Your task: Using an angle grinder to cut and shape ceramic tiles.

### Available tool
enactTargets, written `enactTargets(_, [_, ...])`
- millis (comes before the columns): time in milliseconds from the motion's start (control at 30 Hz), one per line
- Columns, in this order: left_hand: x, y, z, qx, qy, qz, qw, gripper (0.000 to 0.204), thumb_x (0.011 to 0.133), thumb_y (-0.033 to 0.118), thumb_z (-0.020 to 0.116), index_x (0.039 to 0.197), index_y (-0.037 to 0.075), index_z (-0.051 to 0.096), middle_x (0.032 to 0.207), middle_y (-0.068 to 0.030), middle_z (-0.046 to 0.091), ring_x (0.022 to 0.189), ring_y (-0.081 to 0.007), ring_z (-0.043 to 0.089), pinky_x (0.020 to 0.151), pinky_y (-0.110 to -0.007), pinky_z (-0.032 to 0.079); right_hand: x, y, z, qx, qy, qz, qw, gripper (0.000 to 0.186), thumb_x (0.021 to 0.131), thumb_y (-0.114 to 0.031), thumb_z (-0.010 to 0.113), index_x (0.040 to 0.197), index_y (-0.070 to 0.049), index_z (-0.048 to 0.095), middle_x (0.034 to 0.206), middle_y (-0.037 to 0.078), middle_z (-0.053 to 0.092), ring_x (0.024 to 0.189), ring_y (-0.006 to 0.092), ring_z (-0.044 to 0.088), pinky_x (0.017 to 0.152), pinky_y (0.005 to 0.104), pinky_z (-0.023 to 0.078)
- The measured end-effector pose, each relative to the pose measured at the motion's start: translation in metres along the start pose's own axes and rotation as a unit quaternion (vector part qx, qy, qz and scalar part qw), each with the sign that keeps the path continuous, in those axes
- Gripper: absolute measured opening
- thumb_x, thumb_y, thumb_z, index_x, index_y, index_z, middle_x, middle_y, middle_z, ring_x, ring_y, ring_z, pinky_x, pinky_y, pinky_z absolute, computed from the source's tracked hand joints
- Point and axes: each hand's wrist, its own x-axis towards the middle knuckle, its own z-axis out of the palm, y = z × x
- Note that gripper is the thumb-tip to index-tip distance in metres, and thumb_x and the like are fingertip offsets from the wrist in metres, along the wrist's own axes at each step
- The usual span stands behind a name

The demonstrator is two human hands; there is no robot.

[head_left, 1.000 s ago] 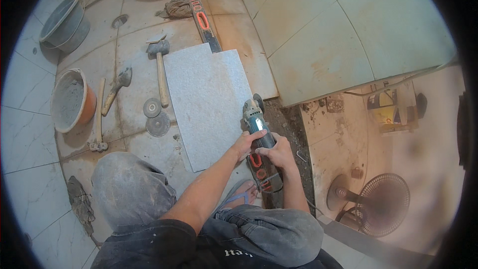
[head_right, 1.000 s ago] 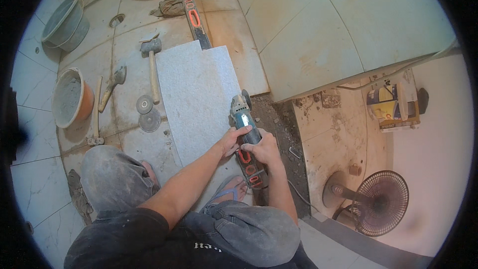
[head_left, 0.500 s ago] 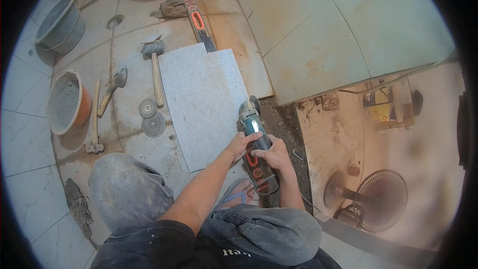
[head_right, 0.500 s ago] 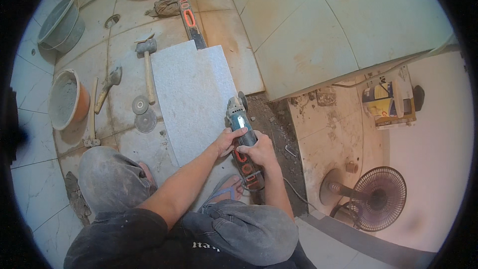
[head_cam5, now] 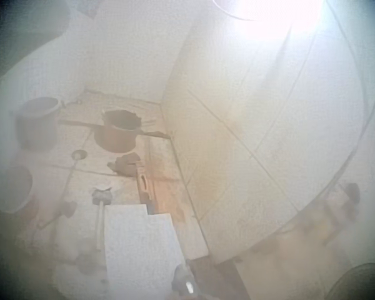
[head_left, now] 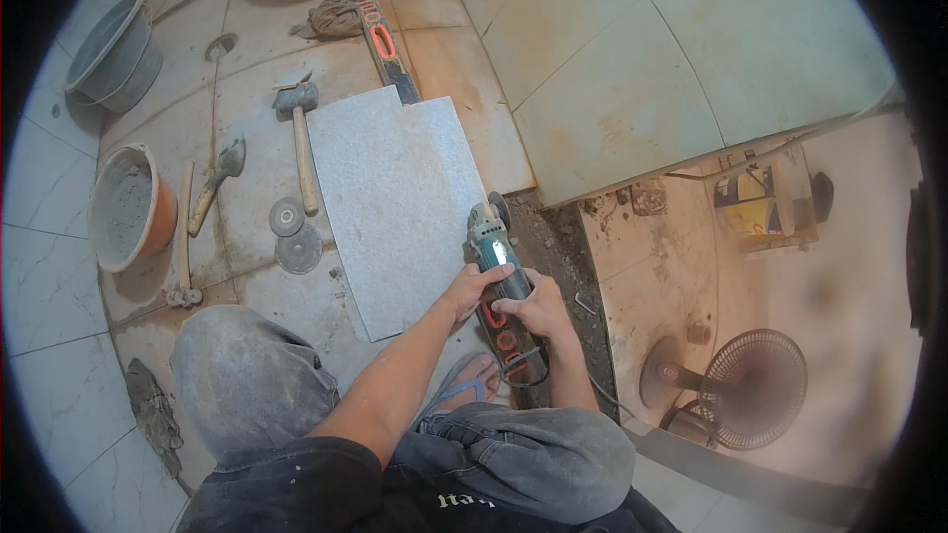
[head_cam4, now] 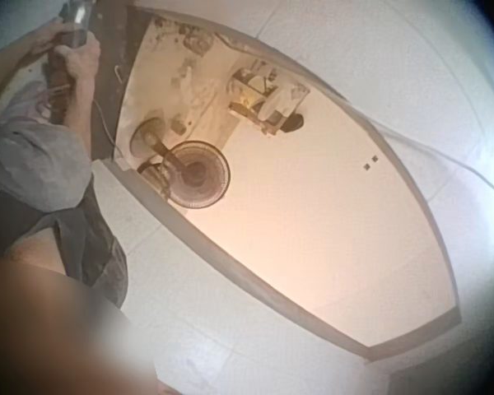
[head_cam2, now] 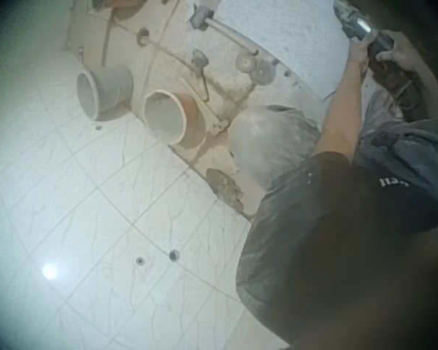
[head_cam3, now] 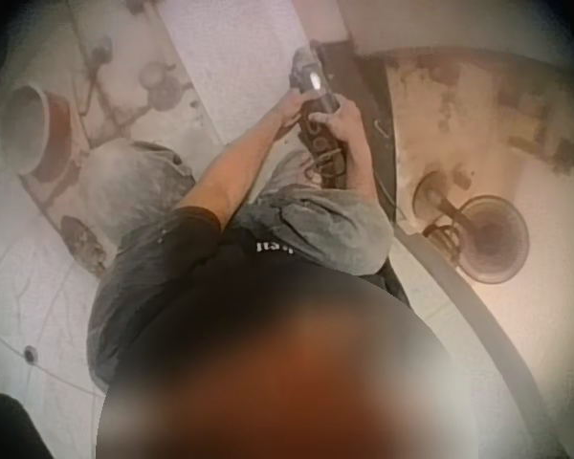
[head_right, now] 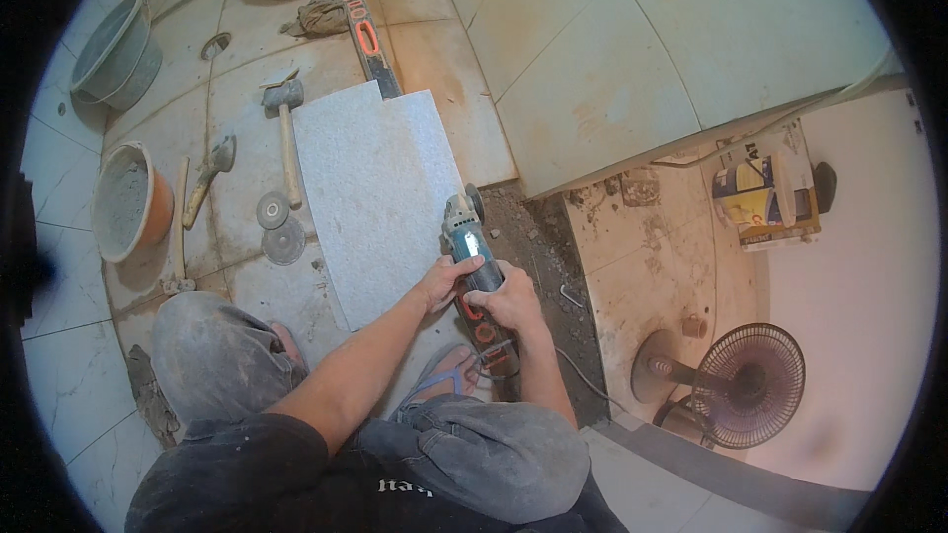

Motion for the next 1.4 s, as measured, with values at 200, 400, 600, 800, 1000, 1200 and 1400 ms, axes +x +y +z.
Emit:
enactTargets(200, [0.0,-0.001,-0.004,0.006,0.0,-0.006,1.0,0.055,0.091,0.033,0.084,0.124,-0.005,0.061,0.112,-0.0147,0.073,0.098,-0.0232,0.074,0.088,-0.036,0.06,0.002,0.005,0.002,-0.002,-0.002,-0.007,1.0,0.07,0.063,-0.031,0.092,0.121,0.002,0.071,0.103,0.021,0.076,0.097,0.0342,0.075,0.088,0.0419,0.057])
enactTargets(400, [-0.001,-0.001,-0.004,0.006,-0.003,-0.015,1.0,0.057,0.091,0.033,0.084,0.125,-0.006,0.061,0.113,-0.0152,0.073,0.099,-0.0236,0.074,0.089,-0.036,0.06,0.001,0.005,0.003,0.007,0.008,-0.003,1.0,0.059,0.065,-0.019,0.09,0.117,0.002,0.072,0.097,0.014,0.076,0.088,0.0226,0.072,0.085,0.0361,0.056])
enactTargets(600, [0.0,-0.003,-0.007,-0.001,-0.002,-0.004,1.0,0.057,0.09,0.032,0.085,0.126,-0.006,0.061,0.113,-0.0146,0.072,0.099,-0.0231,0.073,0.089,-0.036,0.059,0.0,0.0,0.003,0.0,0.004,-0.003,1.0,0.062,0.065,-0.022,0.091,0.119,0.003,0.072,0.098,0.015,0.076,0.089,0.0239,0.073,0.086,0.0365,0.056])
enactTargets(800, [0.004,-0.005,-0.013,0.002,0.001,-0.007,1.0,0.056,0.091,0.031,0.085,0.125,-0.006,0.062,0.112,-0.0143,0.072,0.099,-0.0226,0.073,0.09,-0.036,0.059,0.003,0.004,0.005,-0.006,0.002,-0.014,1.0,0.064,0.064,-0.023,0.091,0.12,0.003,0.072,0.098,0.016,0.076,0.09,0.0244,0.073,0.086,0.0369,0.056])
enactTargets(1000, [0.002,-0.004,-0.002,0.005,-0.006,-0.022,1.0,0.056,0.091,0.033,0.084,0.125,-0.006,0.062,0.112,-0.0129,0.073,0.098,-0.023,0.073,0.091,-0.036,0.058,-0.001,0.008,0.002,-0.011,0.015,0.012,1.0,0.065,0.064,-0.022,0.091,0.122,0.002,0.071,0.103,0.016,0.077,0.093,0.0251,0.074,0.089,0.0371,0.056])
enactTargets(1200, [-0.002,0.016,0.01,-0.105,-0.013,-0.027,0.994,0.072,0.101,0.067,0.053,0.137,0.005,0.06,0.121,-0.0196,0.071,0.111,-0.0328,0.07,0.105,-0.049,0.052,-0.025,0.007,0.023,0.075,0.092,-0.055,0.991,0.073,0.067,-0.02,0.09,0.133,-0.001,0.067,0.107,0.014,0.076,0.099,0.0243,0.073,0.094,0.0364,0.055])
enactTargets(1400, [-0.002,0.055,0.031,-0.153,-0.048,-0.082,0.984,0.084,0.097,0.077,0.044,0.136,0.005,0.061,0.122,-0.025,0.068,0.116,-0.0413,0.066,0.107,-0.055,0.05,-0.04,0.02,0.043,0.13,0.155,-0.076,0.976,0.073,0.071,-0.022,0.089,0.138,-0.006,0.063,0.116,0.013,0.074,0.107,0.0255,0.072,0.096,0.0396,0.055])
